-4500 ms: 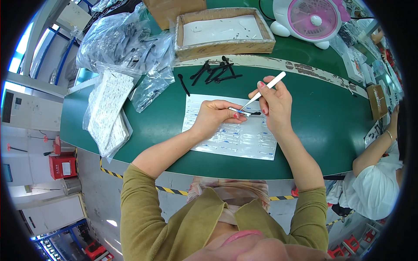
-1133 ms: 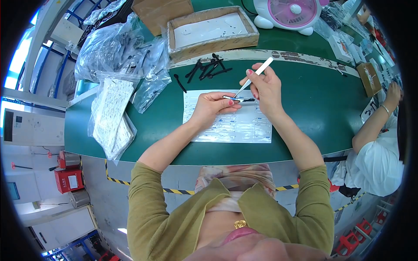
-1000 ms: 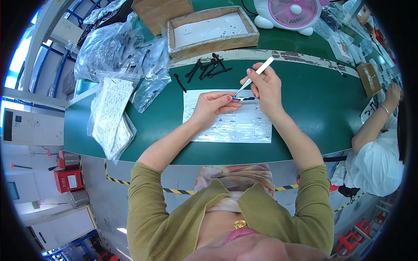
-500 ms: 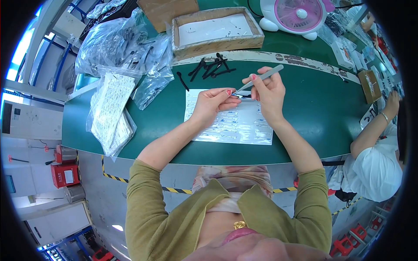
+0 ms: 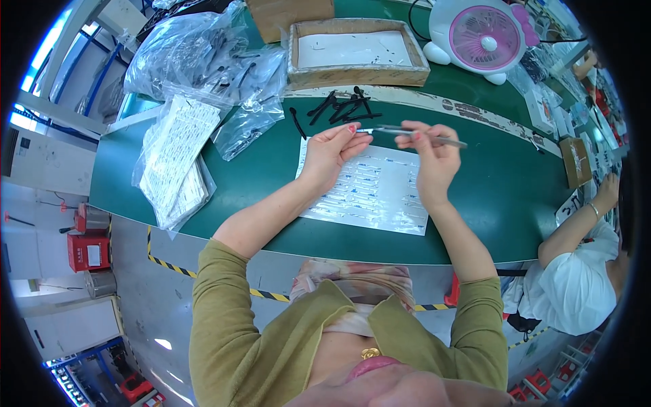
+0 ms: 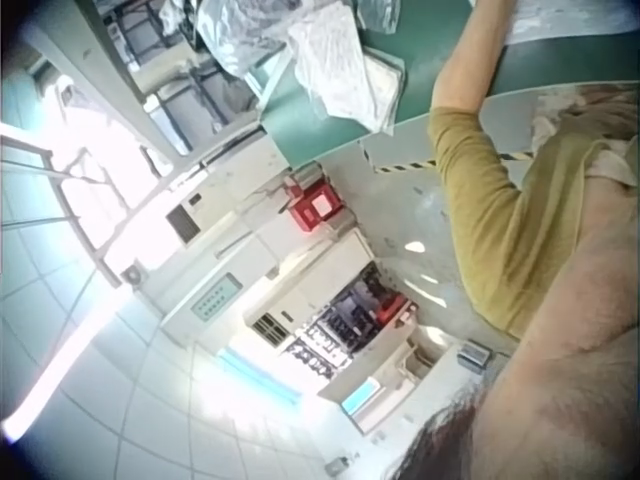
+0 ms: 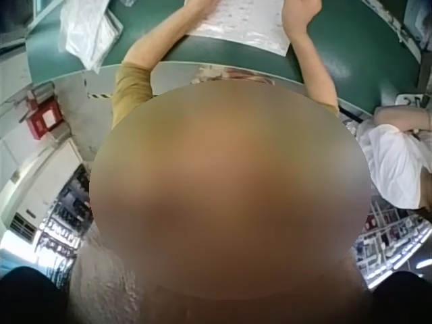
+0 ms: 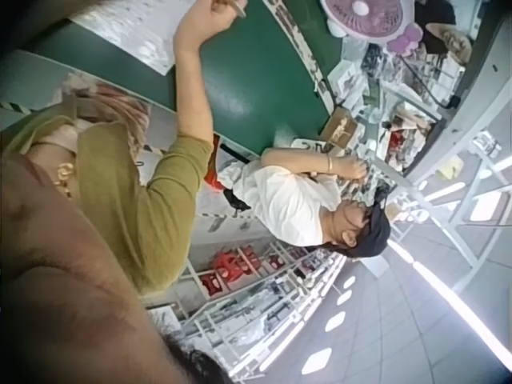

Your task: The person removes black plastic components from plastic bags onto the table, then uses tweezers to peel adhesive strips from a sheet and apply them onto the plastic components.

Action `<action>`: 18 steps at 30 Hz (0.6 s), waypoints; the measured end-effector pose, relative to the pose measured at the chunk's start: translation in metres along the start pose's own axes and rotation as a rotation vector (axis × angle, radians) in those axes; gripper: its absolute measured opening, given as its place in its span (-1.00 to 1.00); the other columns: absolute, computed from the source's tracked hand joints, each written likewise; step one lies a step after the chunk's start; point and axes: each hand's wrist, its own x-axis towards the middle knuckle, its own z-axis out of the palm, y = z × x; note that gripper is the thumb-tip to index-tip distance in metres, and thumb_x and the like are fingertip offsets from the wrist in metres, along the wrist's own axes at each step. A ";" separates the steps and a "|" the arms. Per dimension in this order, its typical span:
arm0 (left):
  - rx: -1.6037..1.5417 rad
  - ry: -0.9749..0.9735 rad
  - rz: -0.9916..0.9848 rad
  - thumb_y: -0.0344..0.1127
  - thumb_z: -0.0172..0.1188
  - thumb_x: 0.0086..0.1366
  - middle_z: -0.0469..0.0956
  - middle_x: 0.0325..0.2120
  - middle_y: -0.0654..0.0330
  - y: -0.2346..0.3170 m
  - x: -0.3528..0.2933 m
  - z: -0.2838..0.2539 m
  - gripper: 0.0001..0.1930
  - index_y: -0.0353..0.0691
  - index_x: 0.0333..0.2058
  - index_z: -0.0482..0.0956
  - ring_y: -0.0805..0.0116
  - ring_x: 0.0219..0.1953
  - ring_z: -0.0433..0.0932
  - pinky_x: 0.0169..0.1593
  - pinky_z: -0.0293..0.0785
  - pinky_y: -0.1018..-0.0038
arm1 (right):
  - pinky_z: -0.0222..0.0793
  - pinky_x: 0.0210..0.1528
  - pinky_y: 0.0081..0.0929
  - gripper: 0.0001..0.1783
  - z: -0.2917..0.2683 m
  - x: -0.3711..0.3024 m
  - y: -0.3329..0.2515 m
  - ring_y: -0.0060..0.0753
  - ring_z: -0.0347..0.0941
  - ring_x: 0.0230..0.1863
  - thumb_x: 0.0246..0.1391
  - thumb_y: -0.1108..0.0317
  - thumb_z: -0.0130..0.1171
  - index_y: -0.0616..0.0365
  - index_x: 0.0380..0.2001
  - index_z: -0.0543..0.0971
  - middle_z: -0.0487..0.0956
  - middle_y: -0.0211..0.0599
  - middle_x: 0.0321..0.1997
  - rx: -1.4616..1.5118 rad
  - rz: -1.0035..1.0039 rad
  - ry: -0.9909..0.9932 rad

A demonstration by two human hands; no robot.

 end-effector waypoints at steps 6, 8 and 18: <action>-0.023 0.049 0.056 -0.40 0.00 0.20 0.47 -0.31 -0.03 0.002 0.000 0.000 -0.75 -0.45 -0.19 0.40 0.24 -0.24 0.51 -0.15 0.48 0.52 | 0.43 -0.33 -0.59 -0.83 -0.001 0.005 -0.003 -0.39 0.47 -0.38 0.04 0.43 0.00 0.28 -0.31 0.33 0.47 0.01 -0.27 -0.022 0.138 0.075; -0.018 0.047 0.053 -0.41 0.00 0.20 0.47 -0.30 -0.02 0.002 0.000 0.000 -0.75 -0.45 -0.19 0.40 0.24 -0.24 0.51 -0.15 0.48 0.53 | 0.44 -0.32 -0.58 -0.82 -0.001 0.007 -0.003 -0.38 0.47 -0.37 0.04 0.41 0.01 0.29 -0.31 0.34 0.47 0.00 -0.27 0.057 0.240 0.093; -0.009 0.031 0.052 -0.40 -0.01 0.20 0.48 -0.31 -0.02 0.000 0.000 -0.001 -0.72 -0.46 -0.15 0.37 0.28 -0.24 0.51 -0.15 0.48 0.55 | 0.45 -0.26 -0.54 -0.79 -0.003 0.008 0.004 -0.35 0.47 -0.33 0.04 0.40 0.02 0.34 -0.30 0.37 0.47 -0.02 -0.28 0.031 0.315 0.106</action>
